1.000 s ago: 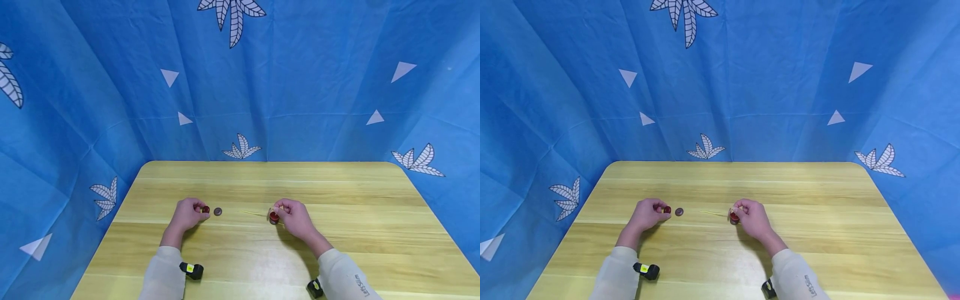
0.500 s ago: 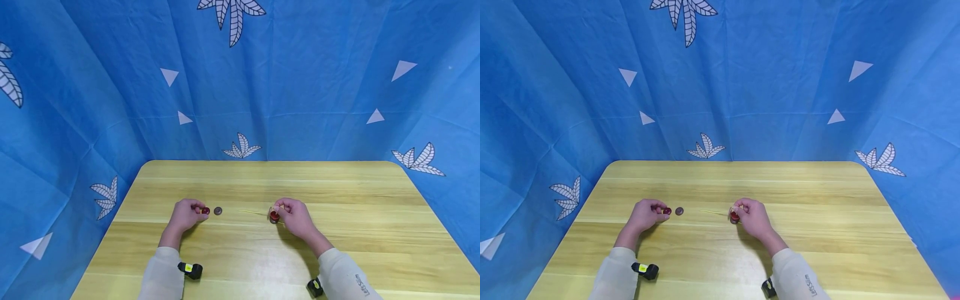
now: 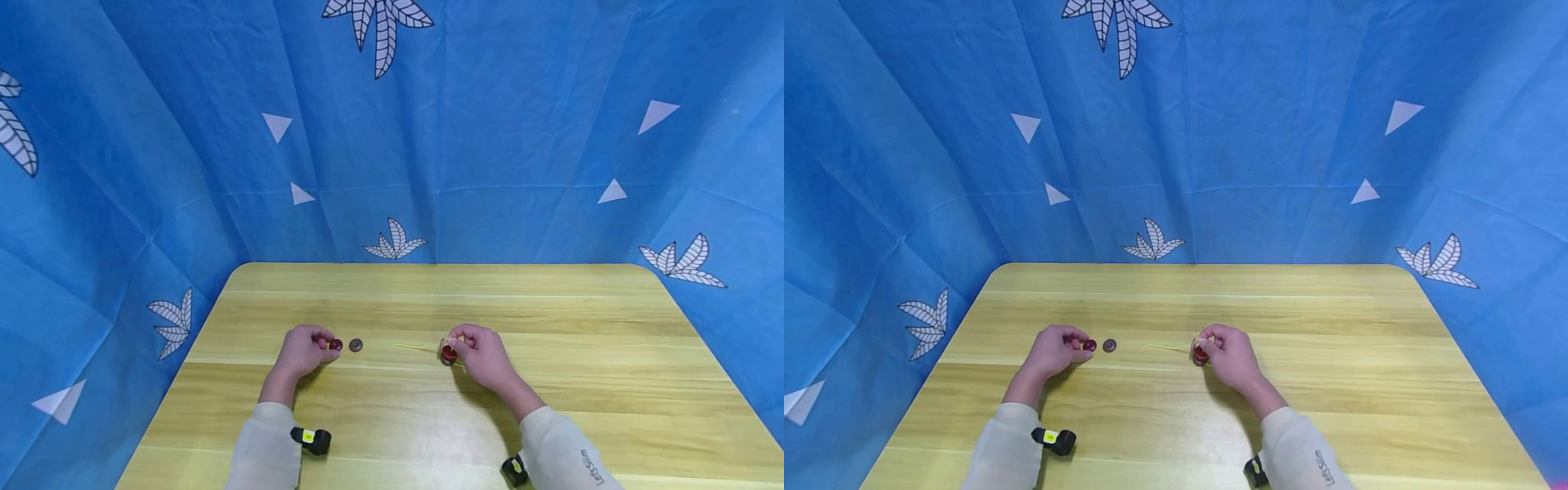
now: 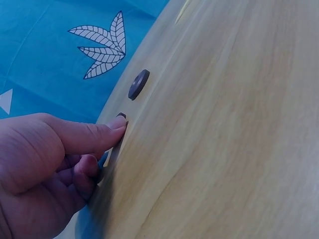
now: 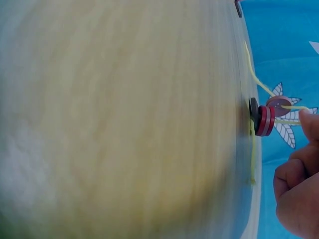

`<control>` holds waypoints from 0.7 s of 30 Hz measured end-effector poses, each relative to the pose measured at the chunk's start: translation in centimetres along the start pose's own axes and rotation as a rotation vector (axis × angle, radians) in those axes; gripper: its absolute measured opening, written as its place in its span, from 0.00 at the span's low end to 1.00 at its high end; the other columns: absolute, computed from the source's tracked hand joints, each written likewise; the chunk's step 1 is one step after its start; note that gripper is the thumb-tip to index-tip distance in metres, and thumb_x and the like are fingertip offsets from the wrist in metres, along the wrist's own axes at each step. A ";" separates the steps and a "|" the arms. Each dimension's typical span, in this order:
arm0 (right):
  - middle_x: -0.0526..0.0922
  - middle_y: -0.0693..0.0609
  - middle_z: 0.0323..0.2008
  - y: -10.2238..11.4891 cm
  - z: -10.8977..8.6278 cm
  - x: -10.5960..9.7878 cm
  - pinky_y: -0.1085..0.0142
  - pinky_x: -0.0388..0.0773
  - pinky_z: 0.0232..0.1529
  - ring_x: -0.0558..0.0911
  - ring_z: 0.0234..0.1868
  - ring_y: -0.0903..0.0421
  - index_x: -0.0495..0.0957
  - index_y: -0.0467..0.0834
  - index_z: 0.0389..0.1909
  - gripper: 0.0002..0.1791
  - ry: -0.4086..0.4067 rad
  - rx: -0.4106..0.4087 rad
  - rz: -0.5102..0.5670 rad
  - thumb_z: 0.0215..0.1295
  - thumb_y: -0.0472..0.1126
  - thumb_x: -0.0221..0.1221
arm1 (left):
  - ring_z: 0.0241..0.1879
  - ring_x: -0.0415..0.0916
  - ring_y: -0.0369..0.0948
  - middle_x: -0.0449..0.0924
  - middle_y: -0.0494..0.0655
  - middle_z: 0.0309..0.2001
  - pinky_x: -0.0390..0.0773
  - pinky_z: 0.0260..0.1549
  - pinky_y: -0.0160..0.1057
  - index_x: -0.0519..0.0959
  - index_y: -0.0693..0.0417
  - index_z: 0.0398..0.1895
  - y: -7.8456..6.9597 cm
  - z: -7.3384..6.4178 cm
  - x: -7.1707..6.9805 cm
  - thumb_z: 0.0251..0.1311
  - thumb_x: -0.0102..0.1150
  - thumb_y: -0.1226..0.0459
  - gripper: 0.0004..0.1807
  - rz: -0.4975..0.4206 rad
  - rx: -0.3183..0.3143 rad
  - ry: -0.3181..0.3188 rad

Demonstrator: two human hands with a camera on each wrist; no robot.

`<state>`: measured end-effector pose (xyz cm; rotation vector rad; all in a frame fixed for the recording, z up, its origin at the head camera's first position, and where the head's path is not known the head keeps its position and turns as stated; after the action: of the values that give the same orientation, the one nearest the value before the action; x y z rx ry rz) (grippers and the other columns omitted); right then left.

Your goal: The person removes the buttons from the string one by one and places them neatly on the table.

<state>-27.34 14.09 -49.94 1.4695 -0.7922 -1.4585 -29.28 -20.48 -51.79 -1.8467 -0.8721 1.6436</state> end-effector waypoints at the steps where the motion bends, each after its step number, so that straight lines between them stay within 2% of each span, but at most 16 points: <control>1: 0.61 0.56 0.11 0.0 0.0 0.0 0.69 0.56 0.17 0.59 0.12 0.61 0.84 0.40 0.34 0.05 0.000 0.002 0.000 0.68 0.32 0.61 | 0.28 0.70 0.43 0.74 0.47 0.28 0.70 0.26 0.38 0.85 0.60 0.39 -0.1 0.0 0.0 0.48 0.78 0.69 0.14 0.004 0.003 0.001; 8: 0.62 0.56 0.11 -0.2 0.0 0.0 0.70 0.56 0.17 0.59 0.12 0.63 0.84 0.39 0.34 0.05 0.008 0.019 0.007 0.68 0.31 0.60 | 0.29 0.70 0.44 0.74 0.48 0.29 0.71 0.29 0.39 0.83 0.63 0.44 -0.2 -0.2 0.0 0.48 0.78 0.71 0.19 0.018 -0.008 0.027; 14: 0.64 0.55 0.11 -0.2 0.1 -0.2 0.70 0.55 0.15 0.60 0.11 0.62 0.83 0.39 0.33 0.05 0.016 0.030 0.017 0.68 0.31 0.60 | 0.29 0.68 0.43 0.73 0.48 0.29 0.70 0.32 0.41 0.81 0.64 0.48 -0.7 -0.2 0.1 0.48 0.78 0.71 0.23 0.047 0.023 0.053; 21: 0.63 0.55 0.10 -0.1 0.1 -0.1 0.70 0.55 0.15 0.59 0.11 0.63 0.84 0.39 0.33 0.05 0.008 0.008 0.025 0.68 0.31 0.61 | 0.27 0.66 0.43 0.71 0.49 0.28 0.69 0.30 0.41 0.80 0.63 0.51 -2.0 -0.3 -0.1 0.43 0.80 0.70 0.28 0.116 0.061 0.074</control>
<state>-27.49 14.23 -49.97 1.4652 -0.8096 -1.4315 -29.26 -19.19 -50.17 -1.9348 -0.6873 1.6402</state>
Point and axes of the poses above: each hand's wrist, its own z-axis towards the middle knuckle, its own x-axis out of the palm, y = z × x, the point moved 9 cm from there along z, towards the middle knuckle
